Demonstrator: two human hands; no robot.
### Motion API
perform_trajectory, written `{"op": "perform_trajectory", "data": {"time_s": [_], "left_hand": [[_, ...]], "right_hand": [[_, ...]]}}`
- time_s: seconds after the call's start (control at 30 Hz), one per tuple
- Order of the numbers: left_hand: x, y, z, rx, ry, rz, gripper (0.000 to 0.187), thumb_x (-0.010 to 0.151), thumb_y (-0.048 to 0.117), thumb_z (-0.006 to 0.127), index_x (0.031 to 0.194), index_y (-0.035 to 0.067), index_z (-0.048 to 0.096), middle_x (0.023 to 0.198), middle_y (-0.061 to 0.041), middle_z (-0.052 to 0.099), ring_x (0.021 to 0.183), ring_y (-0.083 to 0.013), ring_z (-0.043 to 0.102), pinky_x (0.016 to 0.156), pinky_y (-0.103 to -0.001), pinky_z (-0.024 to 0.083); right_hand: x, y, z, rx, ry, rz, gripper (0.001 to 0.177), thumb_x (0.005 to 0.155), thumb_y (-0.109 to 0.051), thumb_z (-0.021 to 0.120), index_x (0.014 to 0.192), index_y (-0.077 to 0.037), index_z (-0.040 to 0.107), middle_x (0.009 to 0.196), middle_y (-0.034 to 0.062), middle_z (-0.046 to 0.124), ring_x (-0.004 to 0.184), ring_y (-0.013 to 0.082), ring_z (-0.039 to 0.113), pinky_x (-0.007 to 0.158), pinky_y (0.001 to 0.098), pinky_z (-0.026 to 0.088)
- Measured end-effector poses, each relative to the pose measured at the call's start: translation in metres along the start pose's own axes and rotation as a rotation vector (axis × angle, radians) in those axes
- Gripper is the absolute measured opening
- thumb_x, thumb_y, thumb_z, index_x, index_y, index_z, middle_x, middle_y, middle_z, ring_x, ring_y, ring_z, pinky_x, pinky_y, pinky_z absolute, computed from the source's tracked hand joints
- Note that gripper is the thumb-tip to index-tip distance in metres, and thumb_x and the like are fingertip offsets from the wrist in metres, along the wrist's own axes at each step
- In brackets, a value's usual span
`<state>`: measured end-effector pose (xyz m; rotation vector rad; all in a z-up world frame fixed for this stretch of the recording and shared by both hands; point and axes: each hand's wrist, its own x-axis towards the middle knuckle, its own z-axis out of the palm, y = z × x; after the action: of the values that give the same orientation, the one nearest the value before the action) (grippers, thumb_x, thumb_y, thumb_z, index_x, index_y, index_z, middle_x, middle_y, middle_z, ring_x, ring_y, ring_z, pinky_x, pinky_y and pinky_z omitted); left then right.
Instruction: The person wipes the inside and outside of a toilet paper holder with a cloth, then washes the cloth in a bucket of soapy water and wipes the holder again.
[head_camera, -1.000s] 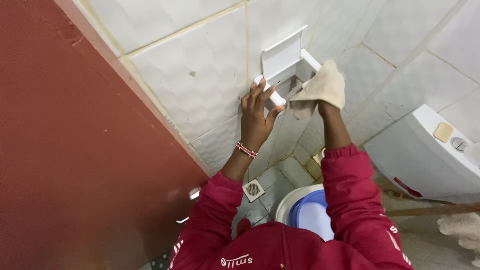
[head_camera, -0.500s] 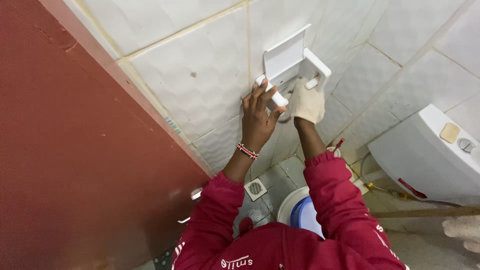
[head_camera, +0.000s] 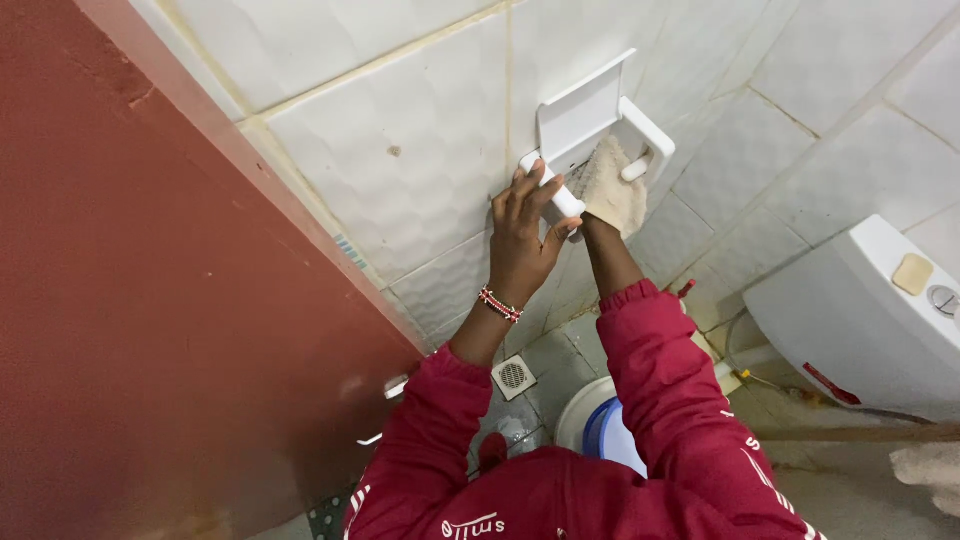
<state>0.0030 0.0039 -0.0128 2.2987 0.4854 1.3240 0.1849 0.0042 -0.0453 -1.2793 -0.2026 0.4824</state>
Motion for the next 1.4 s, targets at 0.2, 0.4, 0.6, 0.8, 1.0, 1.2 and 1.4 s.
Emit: {"op": "perform_trajectory", "data": {"time_s": [0.2, 0.4, 0.6, 0.8, 1.0, 1.2, 1.4], "left_hand": [[-0.002, 0.002, -0.002, -0.038, -0.007, -0.013, 0.063, 0.097, 0.049, 0.07, 0.151, 0.023, 0.051, 0.165, -0.003, 0.042, 0.15, -0.0357, 0.042, 0.121, -0.047, 0.038], [0.001, 0.0, -0.003, -0.009, -0.007, 0.012, 0.064, 0.097, 0.049, 0.069, 0.151, 0.021, 0.05, 0.164, -0.004, 0.043, 0.151, -0.0345, 0.041, 0.121, -0.048, 0.036], [-0.002, -0.002, 0.0, -0.01, -0.027, 0.0, 0.065, 0.096, 0.049, 0.069, 0.151, 0.021, 0.05, 0.164, -0.004, 0.041, 0.151, -0.0342, 0.04, 0.122, -0.047, 0.035], [-0.002, -0.003, 0.0, -0.017, -0.014, 0.001, 0.064, 0.096, 0.05, 0.069, 0.151, 0.023, 0.05, 0.165, -0.002, 0.041, 0.151, -0.035, 0.04, 0.123, -0.048, 0.036], [-0.002, -0.002, 0.0, 0.005, -0.028, 0.0, 0.065, 0.095, 0.05, 0.069, 0.151, 0.022, 0.05, 0.165, -0.004, 0.041, 0.151, -0.036, 0.039, 0.122, -0.049, 0.035], [0.002, 0.001, -0.003, -0.009, -0.013, 0.019, 0.062, 0.097, 0.048, 0.07, 0.148, 0.018, 0.052, 0.164, -0.006, 0.043, 0.151, -0.0354, 0.041, 0.123, -0.049, 0.034], [0.002, 0.002, -0.006, -0.025, -0.021, 0.017, 0.061, 0.098, 0.048, 0.069, 0.147, 0.017, 0.053, 0.162, -0.009, 0.044, 0.149, -0.0378, 0.041, 0.123, -0.05, 0.032]], "right_hand": [[-0.012, 0.009, -0.008, -0.02, -0.009, 0.035, 0.046, 0.096, -0.05, 0.047, 0.094, -0.01, 0.071, 0.085, 0.0052, 0.078, 0.071, 0.0217, 0.076, 0.064, 0.0385, 0.059], [0.01, 0.026, -0.019, 0.029, 0.023, 0.0, 0.049, 0.097, -0.053, 0.045, 0.1, -0.01, 0.069, 0.09, 0.0048, 0.078, 0.074, 0.0216, 0.076, 0.063, 0.0391, 0.06], [-0.001, 0.024, -0.016, -0.006, 0.086, 0.038, 0.052, 0.099, -0.055, 0.042, 0.105, -0.01, 0.067, 0.094, 0.0044, 0.078, 0.077, 0.0216, 0.077, 0.063, 0.0398, 0.06], [-0.01, 0.001, -0.001, 0.002, 0.21, 0.029, 0.048, 0.1, -0.049, 0.051, 0.098, -0.005, 0.07, 0.091, 0.0107, 0.078, 0.073, 0.0227, 0.074, 0.063, 0.0364, 0.058], [-0.013, -0.008, -0.007, -0.301, 0.074, -0.038, 0.041, 0.095, -0.043, 0.057, 0.097, -0.005, 0.07, 0.089, 0.0118, 0.076, 0.073, 0.0247, 0.074, 0.063, 0.0378, 0.058], [-0.057, -0.027, 0.005, -0.893, -0.203, -0.416, 0.034, 0.09, -0.037, 0.063, 0.095, -0.004, 0.07, 0.087, 0.0128, 0.074, 0.073, 0.0267, 0.073, 0.063, 0.0391, 0.058], [-0.064, -0.054, 0.016, -1.129, -0.182, -0.479, 0.029, 0.085, -0.032, 0.069, 0.093, -0.004, 0.07, 0.085, 0.0139, 0.072, 0.073, 0.0287, 0.072, 0.064, 0.0405, 0.058]]}}
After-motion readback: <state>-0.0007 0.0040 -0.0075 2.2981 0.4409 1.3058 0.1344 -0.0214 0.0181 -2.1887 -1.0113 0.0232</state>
